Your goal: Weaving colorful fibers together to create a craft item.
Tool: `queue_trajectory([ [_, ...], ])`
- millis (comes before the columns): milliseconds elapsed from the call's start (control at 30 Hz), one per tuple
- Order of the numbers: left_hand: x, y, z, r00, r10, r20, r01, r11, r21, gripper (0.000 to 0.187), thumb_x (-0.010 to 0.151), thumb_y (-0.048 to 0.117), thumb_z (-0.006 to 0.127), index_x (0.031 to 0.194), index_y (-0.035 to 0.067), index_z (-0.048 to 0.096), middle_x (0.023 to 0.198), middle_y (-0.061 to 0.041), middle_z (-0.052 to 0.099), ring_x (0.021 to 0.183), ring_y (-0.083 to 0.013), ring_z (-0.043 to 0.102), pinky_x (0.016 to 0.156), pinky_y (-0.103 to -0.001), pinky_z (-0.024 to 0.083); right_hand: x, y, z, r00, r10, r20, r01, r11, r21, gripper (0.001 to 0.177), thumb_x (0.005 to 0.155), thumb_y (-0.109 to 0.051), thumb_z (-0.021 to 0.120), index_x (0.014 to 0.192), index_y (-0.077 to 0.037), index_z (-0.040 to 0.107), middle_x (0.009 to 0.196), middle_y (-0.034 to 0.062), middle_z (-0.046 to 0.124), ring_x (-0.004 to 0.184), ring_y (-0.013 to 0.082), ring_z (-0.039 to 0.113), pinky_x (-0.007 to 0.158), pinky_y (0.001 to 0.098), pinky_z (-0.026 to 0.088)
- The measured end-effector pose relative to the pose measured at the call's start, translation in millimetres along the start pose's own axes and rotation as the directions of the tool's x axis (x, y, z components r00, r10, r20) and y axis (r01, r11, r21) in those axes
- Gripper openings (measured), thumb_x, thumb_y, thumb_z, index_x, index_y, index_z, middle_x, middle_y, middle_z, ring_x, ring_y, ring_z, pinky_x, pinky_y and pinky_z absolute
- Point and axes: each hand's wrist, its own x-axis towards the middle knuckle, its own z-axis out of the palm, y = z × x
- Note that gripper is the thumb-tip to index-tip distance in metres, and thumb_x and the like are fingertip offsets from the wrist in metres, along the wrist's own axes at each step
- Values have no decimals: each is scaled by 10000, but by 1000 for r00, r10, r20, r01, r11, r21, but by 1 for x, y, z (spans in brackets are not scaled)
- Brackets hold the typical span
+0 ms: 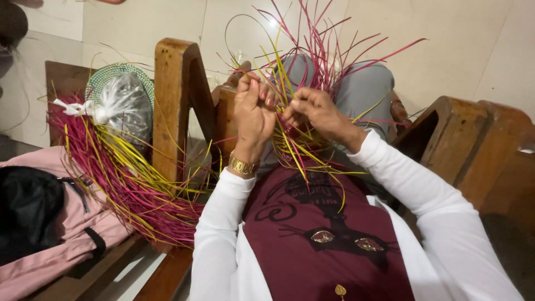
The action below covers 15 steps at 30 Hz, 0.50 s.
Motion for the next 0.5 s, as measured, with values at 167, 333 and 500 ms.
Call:
queue_trajectory([
  [167, 8, -4, -3, 998, 48, -32, -47, 999, 5, 90, 1017, 187, 443, 1001, 110, 487, 620, 4, 338, 529, -149, 431, 541, -251, 370, -12, -10, 11, 989, 148, 5, -146, 969, 198, 114, 917, -104, 589, 905, -31, 502, 564, 166, 585, 379, 199, 598, 292, 277, 469],
  [333, 7, 55, 11, 995, 95, -37, -94, 995, 24, 211, 980, 259, 491, 881, 97, 584, 597, -40, 416, 554, -206, 504, 589, -288, 416, -1, -5, -11, 1000, -7, 27, 10, 994, -113, 118, 866, -123, 676, 799, -61, 600, 543, 28, 491, 425, 83, 447, 359, 207, 343],
  [500, -18, 121, 40, 983, 137, 120, -148, 986, 83, 208, 990, 200, 454, 891, 45, 551, 561, -77, 346, 513, -254, 473, 598, -348, 397, 7, -10, -26, 988, -103, 115, 137, 932, -336, 99, 885, -134, 682, 819, -75, 638, 511, -21, 483, 452, 49, 405, 410, 173, 314],
])
